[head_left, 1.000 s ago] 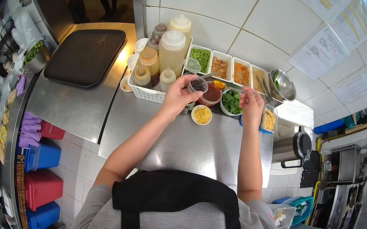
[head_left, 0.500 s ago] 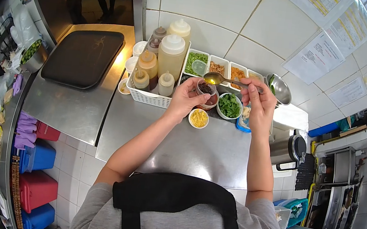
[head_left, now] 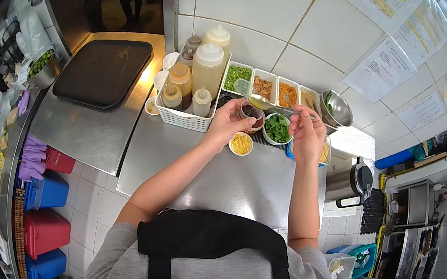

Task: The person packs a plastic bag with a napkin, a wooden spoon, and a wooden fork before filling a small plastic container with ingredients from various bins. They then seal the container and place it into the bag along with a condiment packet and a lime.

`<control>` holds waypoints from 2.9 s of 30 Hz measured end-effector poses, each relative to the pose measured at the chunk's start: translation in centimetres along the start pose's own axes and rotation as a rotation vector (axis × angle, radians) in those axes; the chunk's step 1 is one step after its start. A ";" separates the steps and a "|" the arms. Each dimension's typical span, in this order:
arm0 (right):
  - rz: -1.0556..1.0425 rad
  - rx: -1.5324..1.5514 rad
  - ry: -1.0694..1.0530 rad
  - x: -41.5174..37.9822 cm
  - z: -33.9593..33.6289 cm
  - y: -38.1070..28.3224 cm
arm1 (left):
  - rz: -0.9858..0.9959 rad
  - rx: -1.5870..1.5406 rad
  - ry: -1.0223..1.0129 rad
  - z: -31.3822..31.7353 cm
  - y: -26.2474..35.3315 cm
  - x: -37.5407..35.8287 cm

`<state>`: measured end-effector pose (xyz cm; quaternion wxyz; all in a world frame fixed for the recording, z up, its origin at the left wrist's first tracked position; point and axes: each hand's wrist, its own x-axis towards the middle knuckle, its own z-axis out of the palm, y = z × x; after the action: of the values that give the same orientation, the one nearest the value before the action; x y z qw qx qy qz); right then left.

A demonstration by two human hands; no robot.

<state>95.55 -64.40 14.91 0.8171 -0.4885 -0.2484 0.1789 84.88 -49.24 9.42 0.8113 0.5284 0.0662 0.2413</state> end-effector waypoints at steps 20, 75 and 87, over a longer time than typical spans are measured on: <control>-0.121 -0.621 0.028 1.0 -4.1 7.7 | -0.015 -0.046 0.086 -3.0 1.6 -8.6; -0.128 -0.185 -1.583 -29.0 54.0 28.2 | 0.341 -0.265 1.117 -35.4 16.1 -46.3; -0.618 -0.148 -1.842 -24.9 64.6 33.9 | 0.413 -0.409 1.229 -43.7 22.1 -42.6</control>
<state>36.14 -16.32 4.87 0.2807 -0.1205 -0.9181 0.2524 24.69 -25.63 3.92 0.6473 0.1332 0.3660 0.6553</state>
